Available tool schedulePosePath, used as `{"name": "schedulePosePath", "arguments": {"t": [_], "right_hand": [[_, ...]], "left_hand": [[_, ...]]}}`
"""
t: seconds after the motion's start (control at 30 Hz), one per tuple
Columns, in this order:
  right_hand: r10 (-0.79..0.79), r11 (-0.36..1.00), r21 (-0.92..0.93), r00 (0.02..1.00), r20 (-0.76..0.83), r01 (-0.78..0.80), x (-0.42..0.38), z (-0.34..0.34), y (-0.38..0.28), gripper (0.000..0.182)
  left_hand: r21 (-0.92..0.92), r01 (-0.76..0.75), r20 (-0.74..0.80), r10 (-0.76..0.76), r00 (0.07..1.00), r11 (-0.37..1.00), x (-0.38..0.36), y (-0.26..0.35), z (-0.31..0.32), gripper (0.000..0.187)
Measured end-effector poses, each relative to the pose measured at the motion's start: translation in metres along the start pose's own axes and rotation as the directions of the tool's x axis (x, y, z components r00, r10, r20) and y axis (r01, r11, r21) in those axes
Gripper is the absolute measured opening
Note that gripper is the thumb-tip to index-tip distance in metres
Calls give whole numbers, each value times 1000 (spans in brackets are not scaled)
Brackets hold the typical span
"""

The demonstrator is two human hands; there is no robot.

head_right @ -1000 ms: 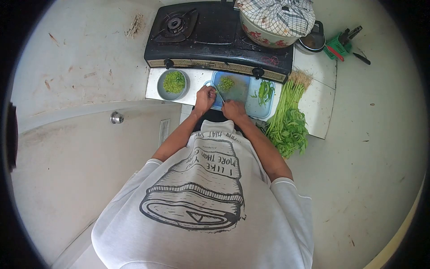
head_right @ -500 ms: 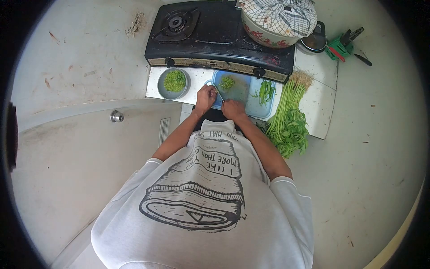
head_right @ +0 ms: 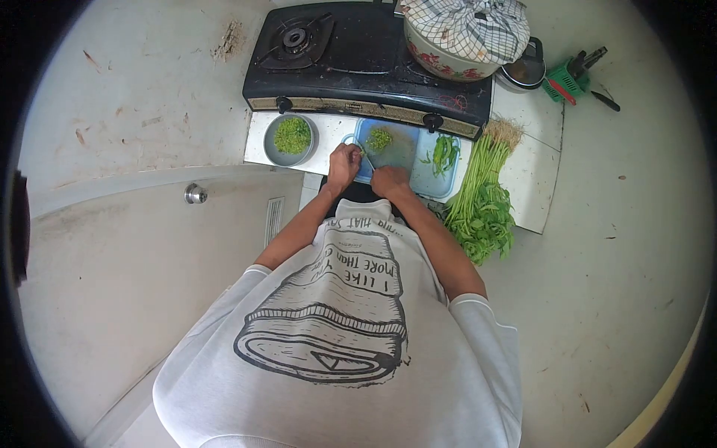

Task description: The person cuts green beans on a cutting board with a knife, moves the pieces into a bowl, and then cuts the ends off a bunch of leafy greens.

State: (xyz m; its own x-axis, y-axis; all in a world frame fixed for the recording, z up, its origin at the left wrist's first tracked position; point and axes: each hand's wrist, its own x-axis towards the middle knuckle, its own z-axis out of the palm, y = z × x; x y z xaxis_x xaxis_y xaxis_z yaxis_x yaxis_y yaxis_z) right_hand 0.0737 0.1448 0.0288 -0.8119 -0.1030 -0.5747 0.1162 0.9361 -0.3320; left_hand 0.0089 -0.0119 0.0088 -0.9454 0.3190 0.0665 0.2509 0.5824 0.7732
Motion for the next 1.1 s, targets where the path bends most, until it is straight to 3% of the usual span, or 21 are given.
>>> {"name": "schedulePosePath", "arguments": {"t": [0.27, 0.37, 0.47, 0.97, 1.1], "right_hand": [[-23, 1000, -21, 998, -63, 21, 2, 11, 9, 37], [-38, 996, -75, 998, 47, 42, -6, 4, 9, 38], [-2, 999, -54, 999, 42, 4, -5, 0, 7, 38], [-45, 990, 118, 973, -228, 74, 0, 15, 19, 38], [-64, 992, 97, 977, -204, 85, -4, 11, 16, 38]], "left_hand": [[-42, 10, -33, -11, 999, 999, 0, 0, 3, 7], [-3, 7, -50, -8, 999, 1000, -2, 1, 3, 7], [29, 5, -18, -5, 1000, 1000, 0, -1, 2, 7], [-64, -73, 56, 76, 995, 995, 6, 6, -6, 6], [-67, -68, 71, 73, 995, 995, 9, 0, -3, 6]]}}
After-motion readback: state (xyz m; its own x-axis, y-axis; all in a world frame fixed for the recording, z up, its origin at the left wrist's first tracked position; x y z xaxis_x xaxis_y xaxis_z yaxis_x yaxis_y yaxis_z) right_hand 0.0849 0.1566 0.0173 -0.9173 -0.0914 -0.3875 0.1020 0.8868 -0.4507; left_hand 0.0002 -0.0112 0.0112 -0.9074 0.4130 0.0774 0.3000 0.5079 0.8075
